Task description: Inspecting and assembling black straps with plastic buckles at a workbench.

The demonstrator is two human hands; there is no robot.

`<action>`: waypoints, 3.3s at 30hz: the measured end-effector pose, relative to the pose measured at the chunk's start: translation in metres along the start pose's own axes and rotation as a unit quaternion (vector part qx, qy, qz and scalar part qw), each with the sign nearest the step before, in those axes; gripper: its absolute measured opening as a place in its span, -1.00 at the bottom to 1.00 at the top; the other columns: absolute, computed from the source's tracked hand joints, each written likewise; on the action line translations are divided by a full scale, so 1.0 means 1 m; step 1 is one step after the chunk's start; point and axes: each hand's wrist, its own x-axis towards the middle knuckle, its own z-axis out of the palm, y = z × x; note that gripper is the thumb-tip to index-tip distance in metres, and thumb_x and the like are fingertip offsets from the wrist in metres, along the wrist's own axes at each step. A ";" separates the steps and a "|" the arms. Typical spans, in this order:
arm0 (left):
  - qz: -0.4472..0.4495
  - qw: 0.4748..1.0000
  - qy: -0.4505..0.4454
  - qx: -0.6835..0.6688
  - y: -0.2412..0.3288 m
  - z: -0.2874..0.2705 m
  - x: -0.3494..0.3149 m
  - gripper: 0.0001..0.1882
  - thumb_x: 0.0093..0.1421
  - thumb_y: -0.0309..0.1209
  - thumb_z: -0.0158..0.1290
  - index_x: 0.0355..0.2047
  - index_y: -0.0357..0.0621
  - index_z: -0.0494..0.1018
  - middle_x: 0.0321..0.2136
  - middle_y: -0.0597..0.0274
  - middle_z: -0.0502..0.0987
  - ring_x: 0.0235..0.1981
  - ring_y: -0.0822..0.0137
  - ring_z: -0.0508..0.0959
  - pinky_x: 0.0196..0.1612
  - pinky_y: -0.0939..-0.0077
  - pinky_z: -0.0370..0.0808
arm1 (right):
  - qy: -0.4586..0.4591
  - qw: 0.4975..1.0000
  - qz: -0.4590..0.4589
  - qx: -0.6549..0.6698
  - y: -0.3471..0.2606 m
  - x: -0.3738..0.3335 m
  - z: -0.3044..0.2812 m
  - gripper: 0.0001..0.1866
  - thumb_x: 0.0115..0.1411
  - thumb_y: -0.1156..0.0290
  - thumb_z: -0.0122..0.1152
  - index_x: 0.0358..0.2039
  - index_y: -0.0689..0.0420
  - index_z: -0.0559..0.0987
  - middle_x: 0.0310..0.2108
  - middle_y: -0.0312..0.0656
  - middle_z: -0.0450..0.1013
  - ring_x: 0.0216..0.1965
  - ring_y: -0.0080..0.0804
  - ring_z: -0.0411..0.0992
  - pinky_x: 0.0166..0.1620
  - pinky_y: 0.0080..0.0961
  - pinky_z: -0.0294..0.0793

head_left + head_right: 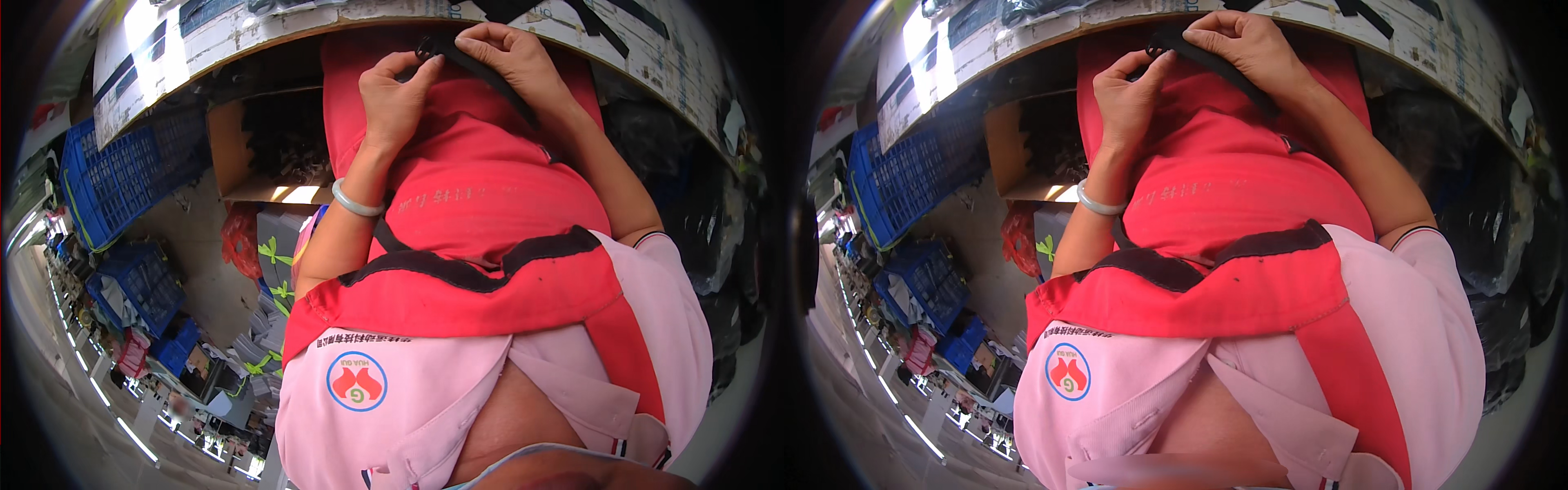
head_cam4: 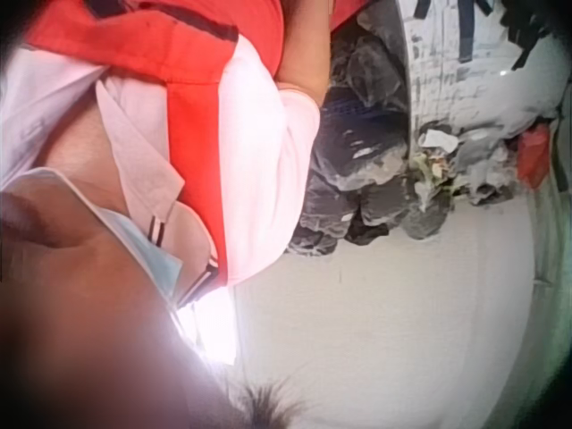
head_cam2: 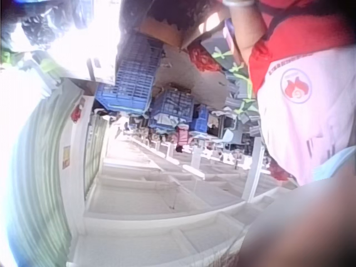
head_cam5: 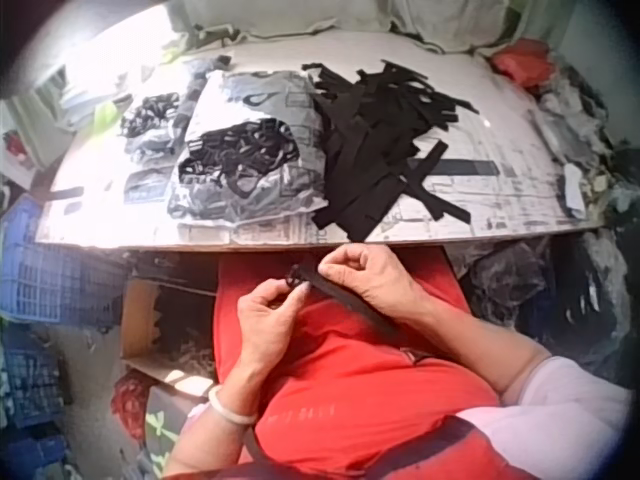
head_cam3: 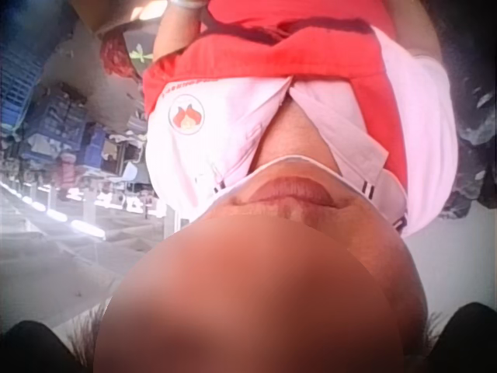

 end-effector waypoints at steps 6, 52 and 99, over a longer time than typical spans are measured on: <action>0.191 0.964 -0.005 0.183 -0.001 0.001 -0.001 -0.85 0.00 -0.48 0.25 -0.43 -0.30 0.56 -0.53 0.15 0.55 -0.53 0.36 0.53 -0.45 0.53 0.44 | -0.063 0.996 0.050 -0.033 -0.002 -0.005 -0.003 -0.81 0.21 0.30 0.23 -0.33 0.19 0.58 -0.50 -0.41 0.47 -0.48 -0.79 0.36 -0.43 -0.82 0.31; -0.016 0.990 -0.009 -0.141 0.015 0.006 -0.009 -0.81 0.16 -0.48 0.17 -0.24 -0.33 0.57 -0.53 0.25 0.55 -0.59 0.54 0.50 -0.63 0.70 0.40 | -0.066 0.994 0.085 -0.021 -0.010 -0.016 0.002 -0.76 0.21 0.26 0.24 -0.39 0.19 0.53 -0.52 -0.32 0.48 -0.58 -0.67 0.42 -0.50 -0.71 0.47; -0.021 0.978 -0.184 -0.092 0.018 -0.019 -0.037 -0.13 -0.06 -0.67 0.27 0.28 -0.07 0.18 -0.39 0.32 0.51 -0.43 0.55 0.50 -0.42 0.72 0.44 | -0.251 0.959 0.113 0.068 0.000 0.006 0.009 -0.77 0.26 0.27 0.16 -0.24 0.18 0.52 -0.47 -0.40 0.43 -0.49 -0.74 0.31 -0.44 -0.74 0.31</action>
